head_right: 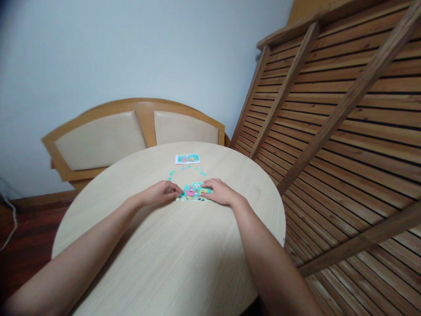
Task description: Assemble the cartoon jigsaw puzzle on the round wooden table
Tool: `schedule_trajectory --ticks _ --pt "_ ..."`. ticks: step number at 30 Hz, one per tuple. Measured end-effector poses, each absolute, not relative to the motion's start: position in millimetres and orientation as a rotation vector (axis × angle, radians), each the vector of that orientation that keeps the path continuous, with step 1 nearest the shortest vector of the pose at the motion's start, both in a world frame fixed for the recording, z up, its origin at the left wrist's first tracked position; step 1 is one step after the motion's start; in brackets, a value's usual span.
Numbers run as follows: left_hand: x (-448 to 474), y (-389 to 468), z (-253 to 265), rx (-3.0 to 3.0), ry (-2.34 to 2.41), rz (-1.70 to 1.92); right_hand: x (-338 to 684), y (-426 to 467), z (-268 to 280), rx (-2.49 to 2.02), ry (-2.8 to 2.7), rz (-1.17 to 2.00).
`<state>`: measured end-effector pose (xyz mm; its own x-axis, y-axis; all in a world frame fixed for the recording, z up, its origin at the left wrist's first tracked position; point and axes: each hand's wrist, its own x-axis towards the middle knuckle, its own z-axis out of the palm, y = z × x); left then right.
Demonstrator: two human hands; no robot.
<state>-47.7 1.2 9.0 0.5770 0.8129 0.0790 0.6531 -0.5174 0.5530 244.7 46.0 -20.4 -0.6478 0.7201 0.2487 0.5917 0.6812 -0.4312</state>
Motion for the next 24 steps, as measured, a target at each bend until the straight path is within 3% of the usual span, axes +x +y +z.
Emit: schedule_trajectory --ticks 24 --pt "-42.0 -1.6 10.2 2.491 1.192 0.437 242.9 43.5 -17.7 -1.025 -2.510 0.432"
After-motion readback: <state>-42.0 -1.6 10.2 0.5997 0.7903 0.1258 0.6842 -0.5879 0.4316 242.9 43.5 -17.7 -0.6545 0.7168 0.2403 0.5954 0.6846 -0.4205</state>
